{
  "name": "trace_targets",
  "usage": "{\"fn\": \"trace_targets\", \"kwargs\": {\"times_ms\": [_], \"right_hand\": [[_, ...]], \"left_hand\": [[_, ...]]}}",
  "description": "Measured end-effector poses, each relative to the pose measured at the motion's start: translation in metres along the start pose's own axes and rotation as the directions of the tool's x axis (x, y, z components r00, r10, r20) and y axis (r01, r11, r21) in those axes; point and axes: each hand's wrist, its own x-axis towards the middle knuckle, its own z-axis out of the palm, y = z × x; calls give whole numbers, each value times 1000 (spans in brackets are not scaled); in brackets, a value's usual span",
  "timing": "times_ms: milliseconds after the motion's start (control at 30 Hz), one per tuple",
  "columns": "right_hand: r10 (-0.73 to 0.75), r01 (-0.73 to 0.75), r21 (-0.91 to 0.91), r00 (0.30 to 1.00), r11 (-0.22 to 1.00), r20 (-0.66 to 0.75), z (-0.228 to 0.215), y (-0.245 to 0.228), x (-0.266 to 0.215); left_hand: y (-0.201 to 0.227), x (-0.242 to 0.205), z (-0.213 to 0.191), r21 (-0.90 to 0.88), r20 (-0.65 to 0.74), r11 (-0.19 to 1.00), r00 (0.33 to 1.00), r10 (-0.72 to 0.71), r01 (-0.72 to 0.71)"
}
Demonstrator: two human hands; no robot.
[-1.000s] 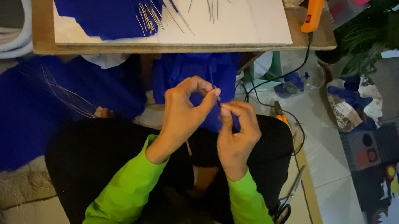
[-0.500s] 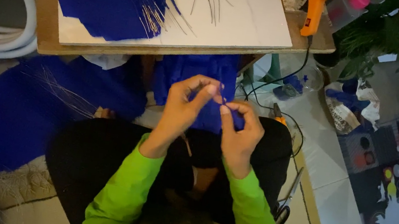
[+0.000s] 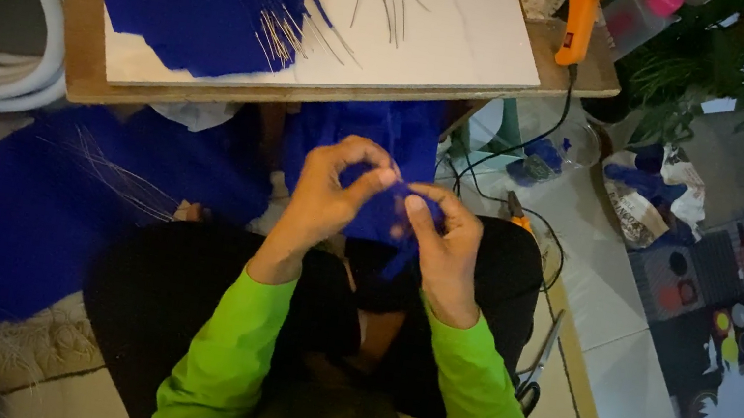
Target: Assembling small craft components by gluing thin wires to blue fabric pieces using a hot glue gun.
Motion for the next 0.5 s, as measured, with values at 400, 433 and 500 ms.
{"fn": "trace_targets", "kwargs": {"times_ms": [400,433,500], "right_hand": [[-115,2,-449,967,894,-226,-177,57,-21],[-114,1,-446,967,895,-226,-169,51,-22],[-83,-6,-355,968,935,-236,-156,36,-25]], "left_hand": [[16,3,-34,86,-189,987,975,-118,136],[15,2,-30,90,-189,987,975,-118,137],[14,2,-20,74,-185,970,959,-213,230]]}}
